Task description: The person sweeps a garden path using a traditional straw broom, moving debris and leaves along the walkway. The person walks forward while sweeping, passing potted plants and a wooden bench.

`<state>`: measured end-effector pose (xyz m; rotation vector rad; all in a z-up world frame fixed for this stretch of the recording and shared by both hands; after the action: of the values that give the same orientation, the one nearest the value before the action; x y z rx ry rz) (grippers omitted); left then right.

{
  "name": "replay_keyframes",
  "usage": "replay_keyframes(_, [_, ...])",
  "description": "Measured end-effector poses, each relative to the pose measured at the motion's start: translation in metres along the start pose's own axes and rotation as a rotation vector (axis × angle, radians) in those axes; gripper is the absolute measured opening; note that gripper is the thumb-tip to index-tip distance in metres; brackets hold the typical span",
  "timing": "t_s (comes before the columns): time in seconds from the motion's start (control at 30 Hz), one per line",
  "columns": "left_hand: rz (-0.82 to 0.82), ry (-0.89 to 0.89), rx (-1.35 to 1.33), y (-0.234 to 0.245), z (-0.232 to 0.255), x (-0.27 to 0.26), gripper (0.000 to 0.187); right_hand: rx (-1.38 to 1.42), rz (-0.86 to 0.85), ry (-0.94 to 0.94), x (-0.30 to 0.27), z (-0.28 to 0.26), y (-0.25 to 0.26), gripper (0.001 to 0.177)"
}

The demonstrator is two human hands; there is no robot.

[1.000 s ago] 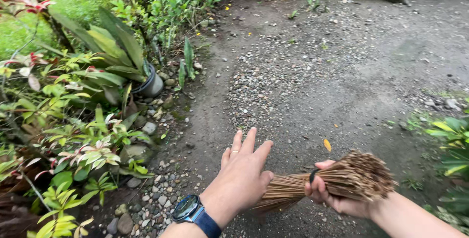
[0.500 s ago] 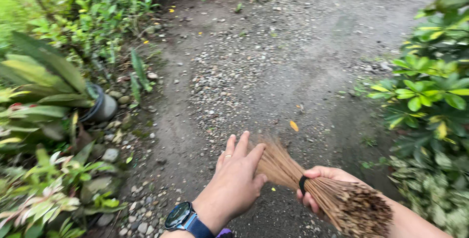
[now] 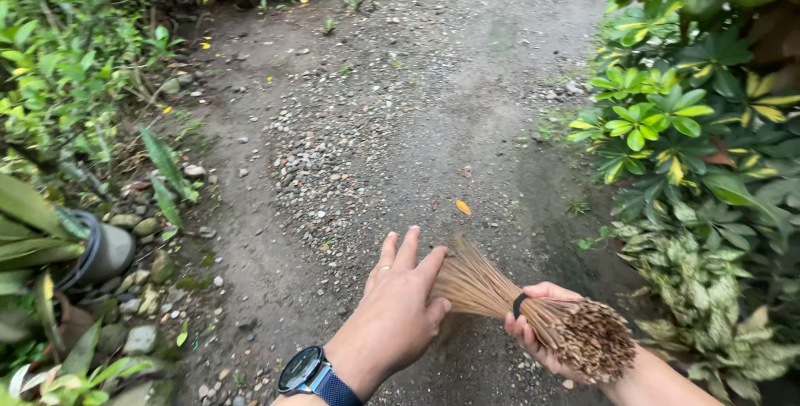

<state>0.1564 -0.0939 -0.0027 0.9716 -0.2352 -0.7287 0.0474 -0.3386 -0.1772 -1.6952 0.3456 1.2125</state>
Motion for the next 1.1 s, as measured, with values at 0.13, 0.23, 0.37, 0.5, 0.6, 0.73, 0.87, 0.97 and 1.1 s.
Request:
replay_keyframes(0.13, [-0.039, -0.046, -0.005, 0.000, 0.001, 0.005, 0.072, -0.247, 0.151, 0.089, -0.023, 0.010, 0.013, 0.044])
replay_keyframes(0.23, [-0.031, -0.101, -0.002, -0.001, 0.005, 0.013, 0.072, -0.183, 0.020, -0.021, -0.050, 0.021, 0.007, 0.046])
replay_keyframes(0.37, [-0.012, -0.155, -0.008, 0.001, 0.007, 0.017, 0.072, 0.230, -0.032, 0.201, -0.072, 0.040, -0.009, 0.054])
replay_keyframes(0.5, [-0.046, -0.166, 0.016, 0.000, 0.009, 0.017, 0.073, 0.471, 0.132, 0.307, -0.055, 0.057, -0.019, 0.031])
replay_keyframes(0.6, [-0.068, -0.171, 0.012, 0.000, 0.011, 0.015, 0.071, 0.319, 0.262, 0.443, -0.013, 0.032, -0.028, 0.025])
replay_keyframes(0.73, [-0.099, -0.167, 0.010, 0.000, 0.010, 0.015, 0.070, 0.470, 0.070, 0.190, 0.008, 0.003, -0.014, 0.034])
replay_keyframes(0.87, [-0.099, -0.151, 0.013, 0.000, 0.005, 0.012, 0.068, 0.538, -0.022, 0.231, -0.005, -0.008, 0.012, 0.053])
replay_keyframes(0.97, [-0.131, -0.158, 0.019, -0.003, 0.006, 0.017, 0.068, 0.144, 0.148, 0.263, -0.014, -0.004, 0.028, 0.053])
replay_keyframes(1.1, [-0.121, -0.203, 0.000, -0.008, 0.010, 0.029, 0.068, 0.142, -0.004, 0.026, -0.032, 0.002, 0.046, 0.041])
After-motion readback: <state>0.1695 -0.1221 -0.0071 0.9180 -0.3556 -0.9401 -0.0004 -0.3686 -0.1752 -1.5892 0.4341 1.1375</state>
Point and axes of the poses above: each hand's wrist, its own x-axis towards the middle knuckle, its own y-axis out of the back of the hand, z = x × y, the point moved 3 cm from there along x, towards the middle knuckle, and after that the axes turned 5 degrees about z, right-handed, at the moved point
